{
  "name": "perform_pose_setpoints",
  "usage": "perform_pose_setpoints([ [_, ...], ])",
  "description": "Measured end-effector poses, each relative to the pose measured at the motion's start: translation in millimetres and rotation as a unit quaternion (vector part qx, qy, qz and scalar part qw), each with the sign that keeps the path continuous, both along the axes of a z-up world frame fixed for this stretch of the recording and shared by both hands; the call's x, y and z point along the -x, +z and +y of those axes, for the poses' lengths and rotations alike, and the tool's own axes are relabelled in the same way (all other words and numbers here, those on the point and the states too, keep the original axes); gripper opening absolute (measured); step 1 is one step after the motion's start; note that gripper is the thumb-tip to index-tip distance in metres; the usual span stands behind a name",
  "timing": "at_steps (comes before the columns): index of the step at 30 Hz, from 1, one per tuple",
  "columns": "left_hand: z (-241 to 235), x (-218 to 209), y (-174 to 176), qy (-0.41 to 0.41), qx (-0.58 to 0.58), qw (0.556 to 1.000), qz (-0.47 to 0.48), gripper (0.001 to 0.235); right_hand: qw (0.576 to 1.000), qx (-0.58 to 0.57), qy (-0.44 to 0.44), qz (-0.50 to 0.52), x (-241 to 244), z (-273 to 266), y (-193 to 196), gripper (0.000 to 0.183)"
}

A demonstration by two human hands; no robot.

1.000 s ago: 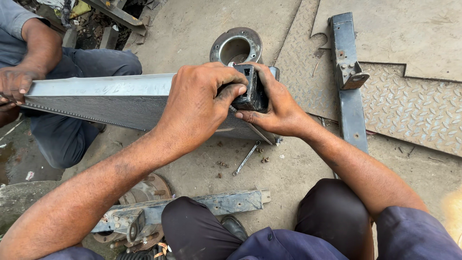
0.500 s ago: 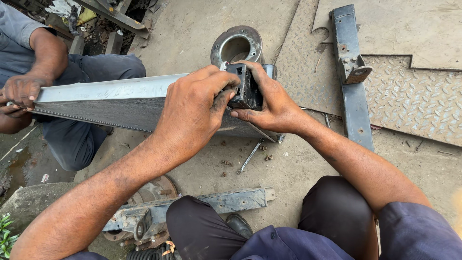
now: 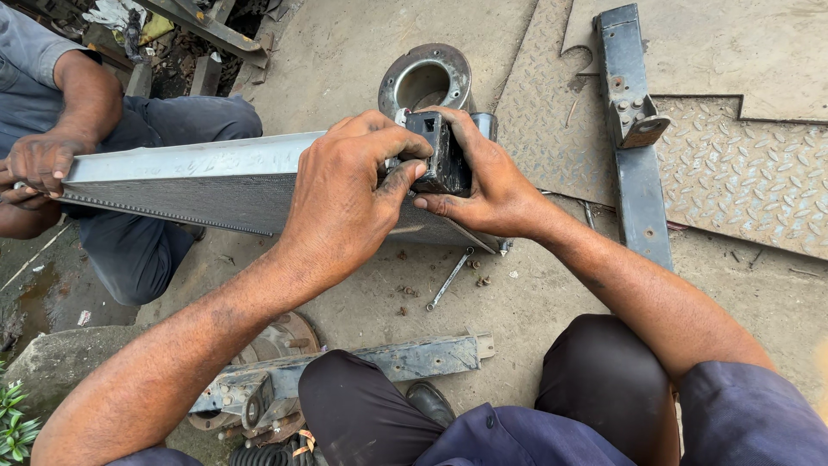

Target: The person assembles a vehicle radiator by hand, attaching metal side tanks and a mounting bracket to the radiator core. They align the components, insert bolts, and tighten them using a wrench while working on the ground.

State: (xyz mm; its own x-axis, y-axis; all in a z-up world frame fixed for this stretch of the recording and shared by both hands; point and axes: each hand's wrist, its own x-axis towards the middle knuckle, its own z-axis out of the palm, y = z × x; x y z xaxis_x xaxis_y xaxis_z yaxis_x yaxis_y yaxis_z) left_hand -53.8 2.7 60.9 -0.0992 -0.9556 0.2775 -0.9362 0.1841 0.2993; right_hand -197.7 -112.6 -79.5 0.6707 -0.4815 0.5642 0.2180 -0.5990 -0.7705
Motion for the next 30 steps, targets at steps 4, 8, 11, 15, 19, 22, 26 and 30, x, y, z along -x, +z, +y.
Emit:
perform_pose_setpoints([
  [4, -1.8, 1.1, -0.6, -0.003, 0.002, 1.000, 0.006, 0.009, 1.000, -0.017, 0.008, 0.007, 0.4, 1.0, -0.2, 0.090],
  [8, -3.7, 1.0, 0.4, 0.041, -0.053, 0.996, 0.065, 0.010, 1.000, -0.027, 0.005, 0.012, 0.7, 0.6, 0.8, 0.089],
  [11, -4.6, -0.4, 1.5, 0.017, -0.032, 0.996, 0.080, 0.010, 1.000, -0.020, 0.004, 0.010, 0.4, 0.5, 1.2, 0.089],
  [15, -5.3, -1.6, 0.1, 0.022, -0.033, 0.996, 0.076, 0.008, 1.000, -0.029, 0.006, 0.010, 0.3, 0.7, 0.7, 0.090],
  [19, -4.7, -3.6, -2.1, 0.044, -0.049, 0.995, 0.074, 0.008, 1.000, -0.015, 0.004, 0.005, 0.6, 0.1, 0.4, 0.090],
  [22, -3.2, -4.9, -5.3, 0.001, -0.012, 0.994, 0.110, 0.007, 1.000, -0.017, 0.005, 0.010, 0.3, 0.3, 0.9, 0.090],
  [26, -4.1, -9.0, -9.3, -0.016, -0.008, 0.993, 0.114, 0.007, 1.000, -0.021, 0.012, 0.007, 1.2, 0.5, 0.8, 0.090],
  [30, -4.9, -12.4, -9.2, -0.013, -0.018, 0.993, 0.112, 0.007, 1.000, -0.021, 0.014, 0.004, 0.3, -0.4, 1.8, 0.090],
])
